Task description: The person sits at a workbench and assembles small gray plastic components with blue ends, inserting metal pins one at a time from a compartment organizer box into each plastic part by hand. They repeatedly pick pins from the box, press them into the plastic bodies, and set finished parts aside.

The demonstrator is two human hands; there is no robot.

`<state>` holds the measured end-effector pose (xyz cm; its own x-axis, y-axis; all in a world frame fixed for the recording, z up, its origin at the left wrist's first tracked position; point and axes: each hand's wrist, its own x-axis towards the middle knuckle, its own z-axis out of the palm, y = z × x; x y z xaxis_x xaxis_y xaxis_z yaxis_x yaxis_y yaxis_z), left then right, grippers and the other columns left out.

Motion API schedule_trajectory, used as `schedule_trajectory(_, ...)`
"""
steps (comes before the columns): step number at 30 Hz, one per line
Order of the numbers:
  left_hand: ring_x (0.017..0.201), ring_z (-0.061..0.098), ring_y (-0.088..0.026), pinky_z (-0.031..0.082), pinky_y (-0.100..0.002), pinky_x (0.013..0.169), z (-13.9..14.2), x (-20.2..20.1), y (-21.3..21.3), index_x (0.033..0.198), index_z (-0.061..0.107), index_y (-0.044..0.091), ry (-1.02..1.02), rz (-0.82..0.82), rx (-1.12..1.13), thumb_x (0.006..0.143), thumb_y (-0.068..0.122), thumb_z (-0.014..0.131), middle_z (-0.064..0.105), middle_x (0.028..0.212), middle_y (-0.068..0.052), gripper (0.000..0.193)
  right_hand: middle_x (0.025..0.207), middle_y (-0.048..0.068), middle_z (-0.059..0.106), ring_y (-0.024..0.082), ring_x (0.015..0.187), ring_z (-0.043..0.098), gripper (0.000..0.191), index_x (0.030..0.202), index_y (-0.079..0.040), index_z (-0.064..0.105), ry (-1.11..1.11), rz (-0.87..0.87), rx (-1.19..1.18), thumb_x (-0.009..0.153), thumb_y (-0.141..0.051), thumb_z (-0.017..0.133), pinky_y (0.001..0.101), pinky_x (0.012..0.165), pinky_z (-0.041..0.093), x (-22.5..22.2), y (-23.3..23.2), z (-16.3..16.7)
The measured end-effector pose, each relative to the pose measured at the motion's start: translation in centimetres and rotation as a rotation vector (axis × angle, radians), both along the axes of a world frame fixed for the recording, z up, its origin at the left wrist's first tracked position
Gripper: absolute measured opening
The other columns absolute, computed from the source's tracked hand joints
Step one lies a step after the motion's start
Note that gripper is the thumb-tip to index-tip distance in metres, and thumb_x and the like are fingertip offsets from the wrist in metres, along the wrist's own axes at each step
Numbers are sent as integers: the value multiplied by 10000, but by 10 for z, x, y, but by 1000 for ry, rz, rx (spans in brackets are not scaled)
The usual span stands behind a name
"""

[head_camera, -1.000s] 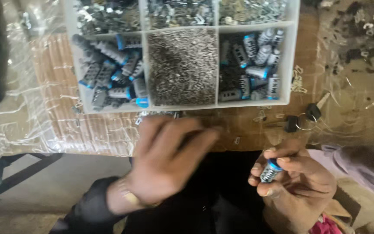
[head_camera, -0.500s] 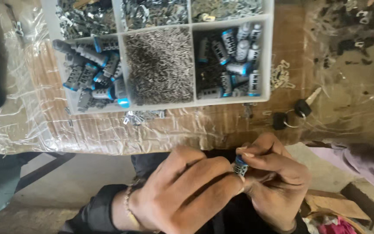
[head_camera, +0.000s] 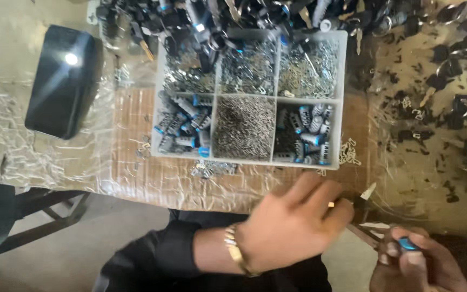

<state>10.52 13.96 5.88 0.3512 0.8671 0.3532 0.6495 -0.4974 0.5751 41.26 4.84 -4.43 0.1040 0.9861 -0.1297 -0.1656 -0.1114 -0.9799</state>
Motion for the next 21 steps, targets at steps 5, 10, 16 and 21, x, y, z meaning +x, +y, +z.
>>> schedule_trajectory(5,690,708,-144,609,-262,615,-28,-65,-61,1138,627,61,-1445,-6,-787,874,-61,701,662,1137,-102,300,1082,275,725,225,838,738,277,1217,5,683,99,145,72,964,-69,768,328,670,644,-84,15,-10)
schedule_trajectory(10,766,675,-160,515,-289,678,-75,-85,-116,967,707,17,-778,212,-209,867,-23,801,688,877,-79,143,1022,226,698,245,856,737,266,1076,95,677,228,426,-92,869,-33,784,329,739,622,-161,-6,-27)
schedule_trajectory(16,700,685,-184,541,-277,623,-88,-93,-131,819,700,8,-1033,414,-210,858,-41,762,680,799,-95,88,926,257,752,199,687,697,232,1027,121,693,416,505,-331,871,-17,797,306,563,592,-170,9,-14)
schedule_trajectory(21,864,706,-221,583,-325,731,-36,-125,-86,944,664,13,-674,-357,-348,1019,106,708,662,922,-94,128,1011,227,714,239,912,715,250,1100,104,698,412,664,-288,921,-21,820,332,802,584,-172,11,20)
